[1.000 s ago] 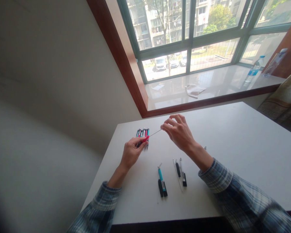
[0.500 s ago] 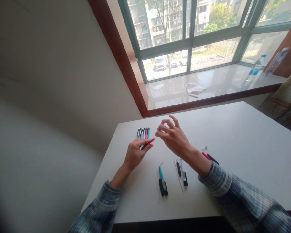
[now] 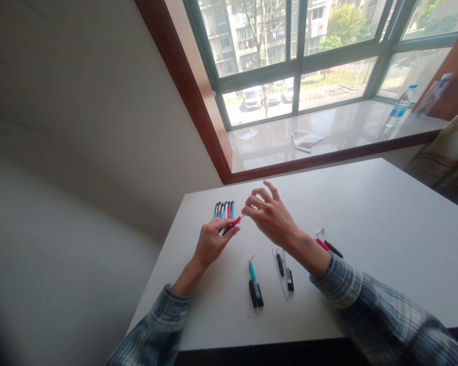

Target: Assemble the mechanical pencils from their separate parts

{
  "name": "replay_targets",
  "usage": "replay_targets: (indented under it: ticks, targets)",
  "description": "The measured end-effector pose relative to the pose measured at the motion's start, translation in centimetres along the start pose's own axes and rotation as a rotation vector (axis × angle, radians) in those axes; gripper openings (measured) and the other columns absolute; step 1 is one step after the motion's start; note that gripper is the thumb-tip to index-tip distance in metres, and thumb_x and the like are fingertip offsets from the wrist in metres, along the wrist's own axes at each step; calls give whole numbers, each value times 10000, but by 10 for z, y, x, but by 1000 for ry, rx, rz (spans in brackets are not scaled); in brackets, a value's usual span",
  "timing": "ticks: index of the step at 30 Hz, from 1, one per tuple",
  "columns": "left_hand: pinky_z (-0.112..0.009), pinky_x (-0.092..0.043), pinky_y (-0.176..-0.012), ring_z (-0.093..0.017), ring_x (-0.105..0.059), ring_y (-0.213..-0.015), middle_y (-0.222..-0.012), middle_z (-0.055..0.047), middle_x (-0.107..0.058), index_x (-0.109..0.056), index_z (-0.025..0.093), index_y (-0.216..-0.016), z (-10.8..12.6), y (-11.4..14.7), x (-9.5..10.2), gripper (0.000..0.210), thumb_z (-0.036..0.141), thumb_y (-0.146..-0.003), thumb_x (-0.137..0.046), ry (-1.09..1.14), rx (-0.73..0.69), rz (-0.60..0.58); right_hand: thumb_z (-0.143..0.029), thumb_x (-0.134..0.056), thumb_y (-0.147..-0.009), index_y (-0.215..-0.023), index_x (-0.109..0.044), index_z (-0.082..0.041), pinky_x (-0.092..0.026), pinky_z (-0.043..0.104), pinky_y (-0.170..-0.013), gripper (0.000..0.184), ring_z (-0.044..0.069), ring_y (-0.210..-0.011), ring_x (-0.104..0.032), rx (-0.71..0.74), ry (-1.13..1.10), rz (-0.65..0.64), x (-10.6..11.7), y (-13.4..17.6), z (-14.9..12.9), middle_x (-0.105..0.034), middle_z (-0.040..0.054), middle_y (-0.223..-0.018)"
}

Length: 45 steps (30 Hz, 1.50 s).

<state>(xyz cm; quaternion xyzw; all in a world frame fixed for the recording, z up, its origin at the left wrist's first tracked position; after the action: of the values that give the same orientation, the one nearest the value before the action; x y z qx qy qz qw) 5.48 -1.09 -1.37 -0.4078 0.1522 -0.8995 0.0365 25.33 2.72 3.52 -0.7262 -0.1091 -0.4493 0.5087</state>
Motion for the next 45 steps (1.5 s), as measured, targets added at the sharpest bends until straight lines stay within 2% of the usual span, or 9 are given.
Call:
replay_targets:
  ticks: [12,18,32,45]
  targets:
    - [-338,-509,-751,-219,-661,-798,-893,-46,-798,-829,287,-1086,3,0,1,246,425,-908,-731,-6,-38,-1,-103,-649,-968,-965,-760,-272,-299,581,-1210,202,265,-1142,-586,-5,-1,17,1,0,0,-745,25,-1019]
    - [-327,-505,-729,-217,-670,-804,-903,-50,-800,-826,270,-1098,2,0,2,261,426,-918,-719,8,-8,1,-102,-642,-970,-967,-763,-274,-309,587,-1199,211,270,-1140,-583,-19,1,2,0,1,3,-750,26,-1011]
    - [-306,-508,-722,-201,-678,-803,-908,-48,-801,-825,243,-1099,2,0,2,265,411,-922,-722,-9,-30,19,-176,-670,-980,-966,-770,-252,-314,569,-1199,127,262,-1122,-596,-28,-25,15,-2,2,2,-753,30,-998]
    - [-319,-503,-736,-204,-660,-794,-892,-49,-796,-826,240,-1093,2,0,1,258,404,-921,-724,-5,-53,3,-112,-655,-969,-974,-768,-243,-349,559,-1181,173,268,-1115,-597,-4,-26,3,-3,1,0,-744,37,-1003]
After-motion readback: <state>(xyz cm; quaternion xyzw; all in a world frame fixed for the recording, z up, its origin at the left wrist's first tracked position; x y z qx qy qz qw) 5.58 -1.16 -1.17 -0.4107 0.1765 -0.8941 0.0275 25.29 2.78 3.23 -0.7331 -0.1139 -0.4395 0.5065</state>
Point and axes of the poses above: each hand's wrist, its own y-axis away from the middle knuckle, its own x-axis out of the back of the hand, z = x × y, the point moved 4 cm from there along -y, towards the middle knuckle
